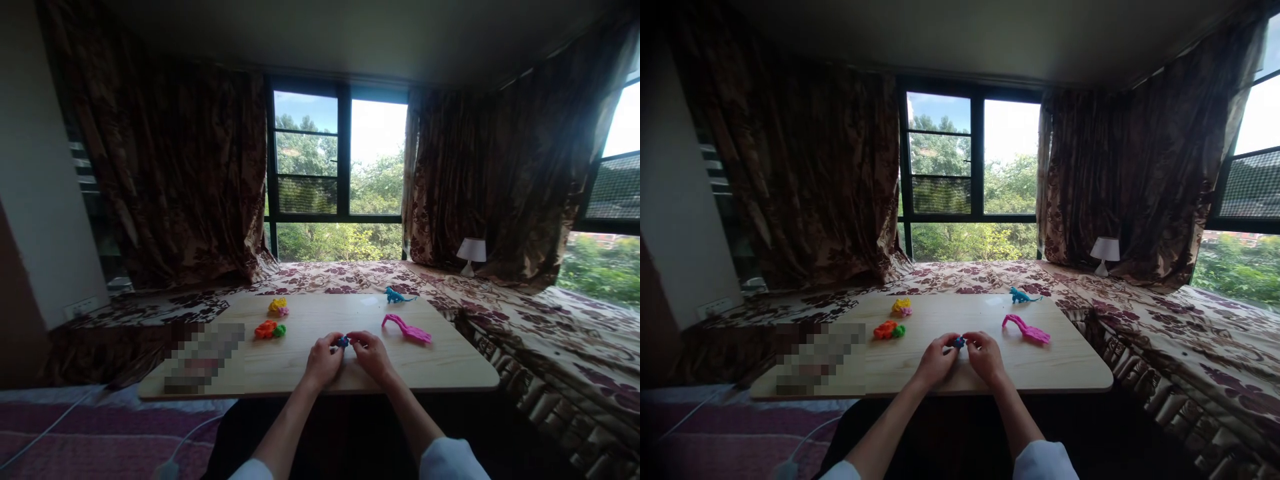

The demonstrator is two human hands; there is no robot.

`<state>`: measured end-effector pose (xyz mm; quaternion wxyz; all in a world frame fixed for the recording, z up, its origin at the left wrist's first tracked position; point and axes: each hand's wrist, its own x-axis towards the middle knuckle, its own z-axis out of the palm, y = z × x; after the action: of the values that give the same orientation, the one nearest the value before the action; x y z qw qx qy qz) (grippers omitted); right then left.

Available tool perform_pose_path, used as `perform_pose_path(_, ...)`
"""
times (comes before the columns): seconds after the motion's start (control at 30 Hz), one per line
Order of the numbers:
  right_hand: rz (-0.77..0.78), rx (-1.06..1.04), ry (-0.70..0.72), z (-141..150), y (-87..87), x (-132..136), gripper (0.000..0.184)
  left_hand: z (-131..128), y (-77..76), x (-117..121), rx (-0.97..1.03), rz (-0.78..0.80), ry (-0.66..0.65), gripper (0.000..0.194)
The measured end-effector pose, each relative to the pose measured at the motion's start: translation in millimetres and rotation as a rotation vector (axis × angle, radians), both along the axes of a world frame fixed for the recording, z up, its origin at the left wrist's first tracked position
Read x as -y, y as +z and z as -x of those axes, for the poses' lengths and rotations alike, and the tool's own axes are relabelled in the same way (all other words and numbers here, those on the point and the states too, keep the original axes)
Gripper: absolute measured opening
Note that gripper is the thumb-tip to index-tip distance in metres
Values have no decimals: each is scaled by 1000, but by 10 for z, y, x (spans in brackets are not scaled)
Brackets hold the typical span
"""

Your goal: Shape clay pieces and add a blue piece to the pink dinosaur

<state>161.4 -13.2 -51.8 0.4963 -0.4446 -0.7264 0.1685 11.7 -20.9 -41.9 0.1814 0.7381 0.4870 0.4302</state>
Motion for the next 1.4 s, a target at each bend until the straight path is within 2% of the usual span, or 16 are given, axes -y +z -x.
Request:
perform_pose_path(0.4, 7, -5, -7, -7, 26, 8, 18, -5, 10, 12, 3, 10, 3, 27)
perform_pose_path(0.9, -2, -20, 4, -8, 41, 26, 18, -46, 107, 100, 50, 85, 56, 26)
perform_pose_path(1.4, -11, -8, 7, -14, 14, 9, 18, -26, 46, 42, 7, 22, 15, 27)
